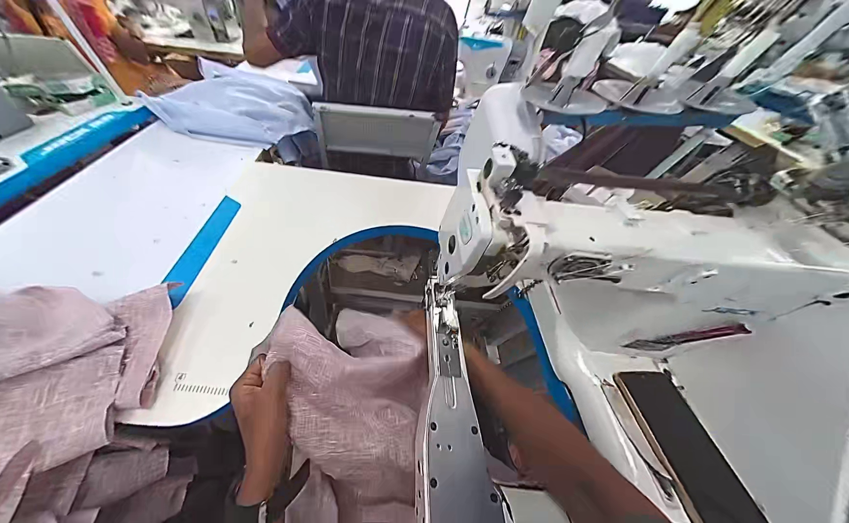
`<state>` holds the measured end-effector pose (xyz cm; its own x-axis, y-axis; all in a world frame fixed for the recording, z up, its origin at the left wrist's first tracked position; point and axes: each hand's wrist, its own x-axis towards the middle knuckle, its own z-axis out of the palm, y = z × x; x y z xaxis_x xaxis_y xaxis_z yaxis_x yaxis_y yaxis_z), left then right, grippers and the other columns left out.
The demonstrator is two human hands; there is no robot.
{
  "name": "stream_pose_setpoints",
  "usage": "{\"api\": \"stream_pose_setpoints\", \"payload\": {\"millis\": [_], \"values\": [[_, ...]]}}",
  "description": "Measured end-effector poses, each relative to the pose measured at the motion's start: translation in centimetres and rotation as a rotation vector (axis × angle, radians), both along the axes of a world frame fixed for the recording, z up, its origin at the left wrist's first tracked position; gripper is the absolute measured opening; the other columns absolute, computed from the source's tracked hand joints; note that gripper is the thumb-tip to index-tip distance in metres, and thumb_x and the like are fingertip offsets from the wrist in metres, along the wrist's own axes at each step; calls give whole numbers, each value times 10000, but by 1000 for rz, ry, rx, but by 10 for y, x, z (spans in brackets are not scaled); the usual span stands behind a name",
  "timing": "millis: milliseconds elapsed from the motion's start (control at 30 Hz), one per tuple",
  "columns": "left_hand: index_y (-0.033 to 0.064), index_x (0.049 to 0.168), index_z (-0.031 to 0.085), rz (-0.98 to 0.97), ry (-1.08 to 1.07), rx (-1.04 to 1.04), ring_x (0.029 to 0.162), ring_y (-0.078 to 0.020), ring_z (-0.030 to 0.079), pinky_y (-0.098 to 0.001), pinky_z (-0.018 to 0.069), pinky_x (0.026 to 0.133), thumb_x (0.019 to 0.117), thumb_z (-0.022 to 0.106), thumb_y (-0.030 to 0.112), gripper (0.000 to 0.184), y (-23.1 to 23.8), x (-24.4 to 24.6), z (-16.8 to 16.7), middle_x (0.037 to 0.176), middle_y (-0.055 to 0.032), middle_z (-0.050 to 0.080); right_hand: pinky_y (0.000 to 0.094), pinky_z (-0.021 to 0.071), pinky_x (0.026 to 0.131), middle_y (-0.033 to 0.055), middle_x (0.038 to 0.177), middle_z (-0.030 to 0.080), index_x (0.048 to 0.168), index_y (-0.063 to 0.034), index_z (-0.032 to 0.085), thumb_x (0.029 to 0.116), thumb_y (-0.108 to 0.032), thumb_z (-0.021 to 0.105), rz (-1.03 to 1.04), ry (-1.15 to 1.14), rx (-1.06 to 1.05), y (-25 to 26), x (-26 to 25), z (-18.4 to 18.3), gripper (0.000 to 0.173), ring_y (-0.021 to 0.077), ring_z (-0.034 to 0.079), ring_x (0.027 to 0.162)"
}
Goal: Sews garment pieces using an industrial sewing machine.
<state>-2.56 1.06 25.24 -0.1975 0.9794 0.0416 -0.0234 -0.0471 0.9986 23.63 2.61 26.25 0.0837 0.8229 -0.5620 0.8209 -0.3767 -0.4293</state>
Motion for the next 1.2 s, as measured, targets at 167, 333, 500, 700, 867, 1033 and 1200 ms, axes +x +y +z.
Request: {"api": "stream_pose_setpoints", "payload": {"millis": [167, 333, 500, 700, 867, 1033, 1200], "values": [[-67, 888, 703, -558, 554, -482, 707, -262, 624, -516, 517, 722, 967, 641, 146, 236, -78, -20, -81, 731, -152, 642, 692, 434, 1001, 360, 1275, 611, 1189, 118, 641, 1000, -236, 630, 59, -350, -425, -122, 88, -21, 401, 527, 564, 1246], [-63, 948, 698, -851, 321, -412, 744, -163, 610, -396, 527, 761, 1028, 531, 86, 238, -57, 15, -59, 794, -103, 652, 613, 503, 846, 304, 967, 675, 1150, 93, 640, 1008, -124, 576, -282, -242, 182, -166, 53, 32, 267, 463, 668, 935], [23, 1034, 734, -681, -2, -3, 738, 11, 661, -178, 555, 690, 1041, 475, 75, 264, -43, 63, 38, 831, 42, 723, 347, 520, 559, 124, 715, 666, 982, 36, 701, 961, -106, 559, -316, -291, 1144, -177, 48, 25, 202, 199, 629, 595], [147, 744, 649, -443, 41, 108, 638, 68, 550, -123, 459, 610, 931, 425, 23, 316, -56, 56, 17, 686, 150, 598, 311, 498, 563, 127, 700, 630, 1004, 69, 660, 1019, -128, 525, -451, -348, 1211, -190, 83, 21, 240, 170, 596, 589], [149, 711, 610, -342, -6, 152, 610, 72, 537, -115, 450, 589, 918, 384, -3, 342, -58, 62, 8, 659, 151, 580, 244, 475, 574, 95, 699, 608, 1010, 63, 641, 1046, -139, 499, -499, -358, 1277, -186, 75, 19, 250, 106, 564, 591], [-27, 858, 657, -407, 532, -203, 620, -176, 559, -414, 481, 634, 1021, 549, 179, 284, -60, 39, -46, 661, -76, 564, 689, 488, 868, 365, 1072, 671, 1327, 67, 584, 1074, -169, 477, -462, -491, 219, -192, 72, 40, 362, 559, 653, 1045], [-70, 916, 677, -862, 484, -591, 751, -210, 608, -446, 518, 765, 1002, 623, 112, 208, -65, 8, -81, 802, -138, 642, 654, 497, 898, 354, 1163, 652, 1372, 77, 534, 1020, -102, 561, -321, -458, -16, -195, 51, 34, 396, 534, 644, 1094]]}}
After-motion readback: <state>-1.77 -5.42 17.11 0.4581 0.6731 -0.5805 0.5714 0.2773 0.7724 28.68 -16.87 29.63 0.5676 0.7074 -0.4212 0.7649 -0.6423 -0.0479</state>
